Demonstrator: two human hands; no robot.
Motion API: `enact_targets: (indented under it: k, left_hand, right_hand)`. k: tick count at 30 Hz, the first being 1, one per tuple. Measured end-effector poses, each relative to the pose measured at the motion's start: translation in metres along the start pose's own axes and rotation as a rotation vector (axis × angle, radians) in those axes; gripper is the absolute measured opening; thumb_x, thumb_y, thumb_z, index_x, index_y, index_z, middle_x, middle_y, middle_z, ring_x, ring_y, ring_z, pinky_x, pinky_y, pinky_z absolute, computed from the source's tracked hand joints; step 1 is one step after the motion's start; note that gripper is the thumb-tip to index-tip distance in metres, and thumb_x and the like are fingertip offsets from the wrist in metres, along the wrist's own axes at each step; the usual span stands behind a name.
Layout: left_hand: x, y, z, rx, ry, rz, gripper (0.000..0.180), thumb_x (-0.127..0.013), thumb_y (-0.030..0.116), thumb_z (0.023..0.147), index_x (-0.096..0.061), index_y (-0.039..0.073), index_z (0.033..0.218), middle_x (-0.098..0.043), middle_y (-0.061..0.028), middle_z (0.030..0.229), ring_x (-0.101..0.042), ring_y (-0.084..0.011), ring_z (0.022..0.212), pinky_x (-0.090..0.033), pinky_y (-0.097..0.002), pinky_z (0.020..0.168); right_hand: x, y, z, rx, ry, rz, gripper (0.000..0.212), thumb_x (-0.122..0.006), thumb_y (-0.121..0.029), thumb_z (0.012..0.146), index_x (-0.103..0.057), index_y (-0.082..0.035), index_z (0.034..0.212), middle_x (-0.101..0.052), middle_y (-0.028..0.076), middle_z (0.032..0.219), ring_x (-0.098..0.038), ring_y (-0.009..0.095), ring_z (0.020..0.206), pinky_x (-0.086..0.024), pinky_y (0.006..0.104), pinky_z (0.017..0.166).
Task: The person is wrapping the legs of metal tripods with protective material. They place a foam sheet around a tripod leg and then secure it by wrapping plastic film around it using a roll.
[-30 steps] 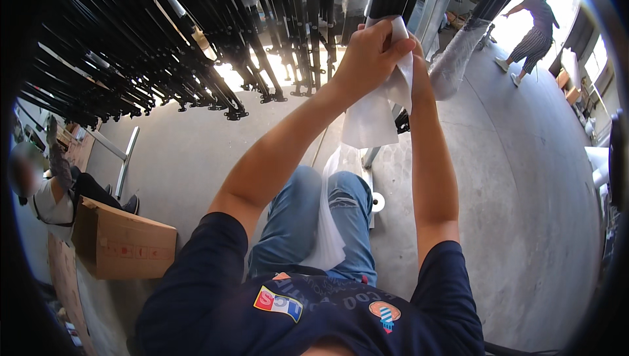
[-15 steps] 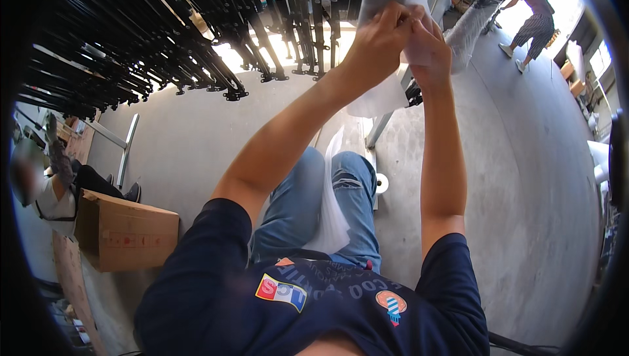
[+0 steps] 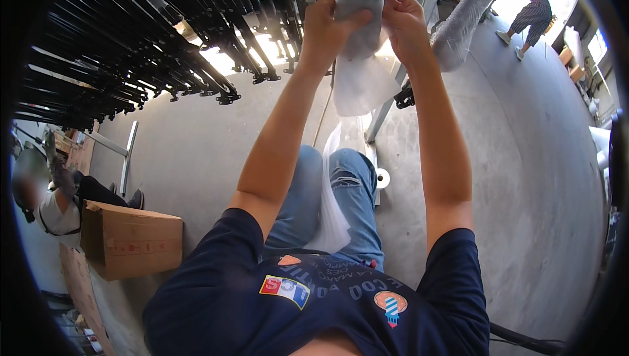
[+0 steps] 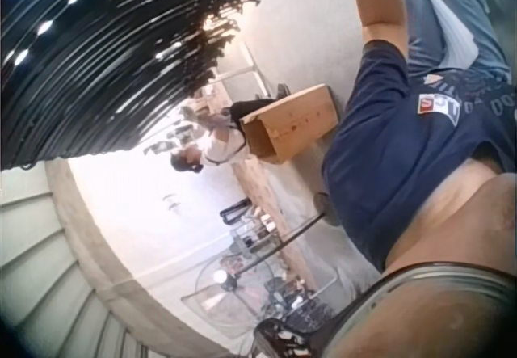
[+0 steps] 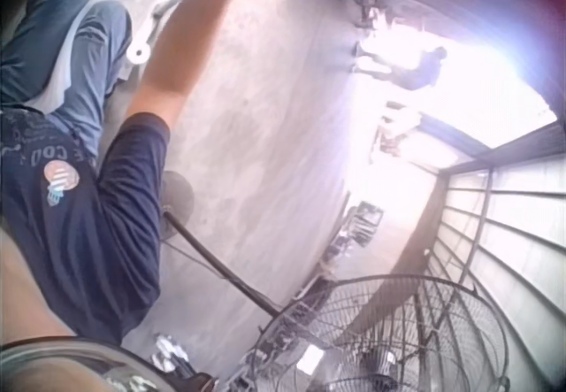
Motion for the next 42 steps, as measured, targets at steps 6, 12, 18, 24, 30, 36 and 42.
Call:
enact_targets:
  k: [6,12,18,24,30,36,42]
  left_hand:
    - [0.010,-0.002,0.003,0.034,-0.092,-0.104,0.029,-0.065,0.010,0.071,-0.058,-0.002,0.096,-0.064,-0.0096,0.083,-0.062,-0.0152,0.072,-0.049,-0.0263,0.067]
    - [0.013,-0.009,0.025,0.169,-0.382,-0.376,0.034,-0.062,0.007,0.066,-0.057,-0.002,0.098,-0.062,-0.0120,0.088,-0.062,-0.0189,0.078,-0.050,-0.0293,0.071]
    - [0.004,-0.011,0.031,0.227,-0.446,-0.313,0.041,-0.062,0.007,0.065,-0.054,-0.001,0.105,-0.061,-0.0133,0.096,-0.060,-0.0224,0.090,-0.048,-0.0346,0.080]
    - [-0.004,-0.009,0.028,0.145,-0.585,-0.476,0.040,-0.064,0.005,0.065,-0.055,-0.002,0.103,-0.062,-0.0120,0.095,-0.061,-0.0213,0.089,-0.049,-0.0337,0.077]
    - [-0.005,-0.009,0.029,0.124,-0.585,-0.471,0.041,-0.065,0.005,0.065,-0.055,-0.001,0.104,-0.062,-0.0114,0.096,-0.060,-0.0208,0.090,-0.048,-0.0335,0.079]
    - [0.001,-0.007,0.028,0.083,-0.589,-0.412,0.041,-0.066,0.006,0.066,-0.055,0.000,0.105,-0.062,-0.0109,0.097,-0.060,-0.0202,0.091,-0.047,-0.0333,0.081]
    - [0.006,-0.016,0.018,0.066,-0.624,-0.089,0.055,-0.072,0.021,0.064,-0.052,0.005,0.113,-0.061,-0.0108,0.101,-0.058,-0.0230,0.097,-0.045,-0.0370,0.087]
  right_hand:
    - [-0.011,-0.007,-0.001,0.129,0.158,-0.527,0.025,-0.061,-0.017,0.078,-0.055,0.002,0.093,-0.056,0.010,0.090,-0.055,0.016,0.083,-0.043,0.0270,0.074]
    - [-0.016,0.001,-0.021,0.177,0.256,-0.733,0.020,-0.058,-0.017,0.077,-0.060,0.001,0.086,-0.053,0.013,0.088,-0.054,0.021,0.083,-0.042,0.0297,0.075]
    - [-0.013,-0.008,-0.036,0.180,0.216,-0.783,0.024,-0.055,-0.020,0.082,-0.060,-0.002,0.097,-0.057,0.008,0.094,-0.053,0.017,0.088,-0.039,0.0269,0.079]
    - [-0.027,0.014,-0.114,-0.077,0.410,-1.014,0.040,-0.067,-0.028,0.071,-0.053,-0.003,0.100,-0.060,0.014,0.088,-0.056,0.024,0.079,-0.043,0.0316,0.072]
    - [-0.027,0.015,-0.109,-0.144,0.481,-0.861,0.019,-0.064,-0.015,0.074,-0.060,0.001,0.082,-0.061,0.010,0.073,-0.055,0.015,0.064,-0.041,0.0273,0.062]
    - [-0.020,-0.004,-0.094,0.374,0.568,-1.072,0.010,-0.061,-0.009,0.076,-0.060,0.000,0.079,-0.059,0.009,0.069,-0.053,0.017,0.062,-0.040,0.0265,0.062]
    - [-0.018,0.001,-0.089,0.255,0.551,-1.025,0.008,-0.056,-0.010,0.076,-0.059,-0.003,0.075,-0.058,0.008,0.068,-0.052,0.022,0.061,-0.039,0.0313,0.060]
Point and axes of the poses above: each hand's wrist, its own z-axis towards the middle knuckle, its own x-axis out of the back of the hand, y = z × x, the point moved 4 cm from there along z, towards the middle knuckle
